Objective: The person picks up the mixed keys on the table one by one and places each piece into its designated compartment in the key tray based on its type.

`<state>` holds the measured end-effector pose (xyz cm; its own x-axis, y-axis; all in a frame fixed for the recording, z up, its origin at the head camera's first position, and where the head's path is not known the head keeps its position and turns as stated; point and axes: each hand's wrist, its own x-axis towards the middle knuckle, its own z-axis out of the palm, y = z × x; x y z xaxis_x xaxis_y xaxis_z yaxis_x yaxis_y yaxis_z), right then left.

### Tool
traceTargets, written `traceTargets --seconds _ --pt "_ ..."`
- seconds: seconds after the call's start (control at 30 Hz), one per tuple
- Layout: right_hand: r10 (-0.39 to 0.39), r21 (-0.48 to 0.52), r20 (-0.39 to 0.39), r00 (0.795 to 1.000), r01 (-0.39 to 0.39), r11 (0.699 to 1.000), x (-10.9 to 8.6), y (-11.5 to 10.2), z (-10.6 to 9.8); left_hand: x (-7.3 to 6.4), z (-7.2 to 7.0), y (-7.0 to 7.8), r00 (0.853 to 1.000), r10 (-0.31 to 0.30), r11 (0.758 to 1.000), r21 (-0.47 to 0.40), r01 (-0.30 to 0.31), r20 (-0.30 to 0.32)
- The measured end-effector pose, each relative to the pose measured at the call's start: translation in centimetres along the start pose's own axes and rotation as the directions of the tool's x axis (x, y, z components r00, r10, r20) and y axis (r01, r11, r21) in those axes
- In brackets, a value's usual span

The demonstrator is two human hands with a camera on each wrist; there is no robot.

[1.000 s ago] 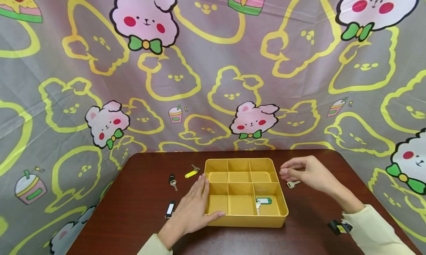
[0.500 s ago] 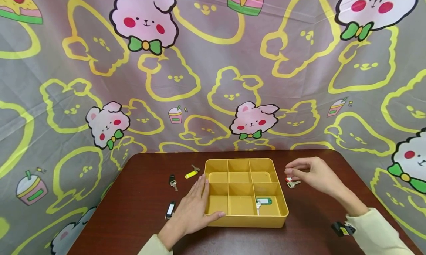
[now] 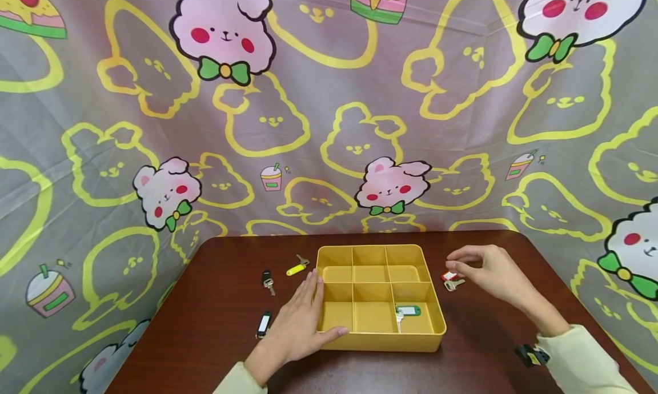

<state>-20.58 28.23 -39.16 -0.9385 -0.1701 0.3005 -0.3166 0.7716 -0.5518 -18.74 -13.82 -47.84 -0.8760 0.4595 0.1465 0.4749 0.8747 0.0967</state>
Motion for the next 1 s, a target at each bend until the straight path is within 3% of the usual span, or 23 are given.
traceTargets --seconds 1.0 --pt "-0.075 -0.106 -0.079 0.994 0.066 0.992 -0.6 1.9 1.4 -0.2 -0.1 0.4 1.000 -0.001 1.000 -0.008 0.001 -0.005"
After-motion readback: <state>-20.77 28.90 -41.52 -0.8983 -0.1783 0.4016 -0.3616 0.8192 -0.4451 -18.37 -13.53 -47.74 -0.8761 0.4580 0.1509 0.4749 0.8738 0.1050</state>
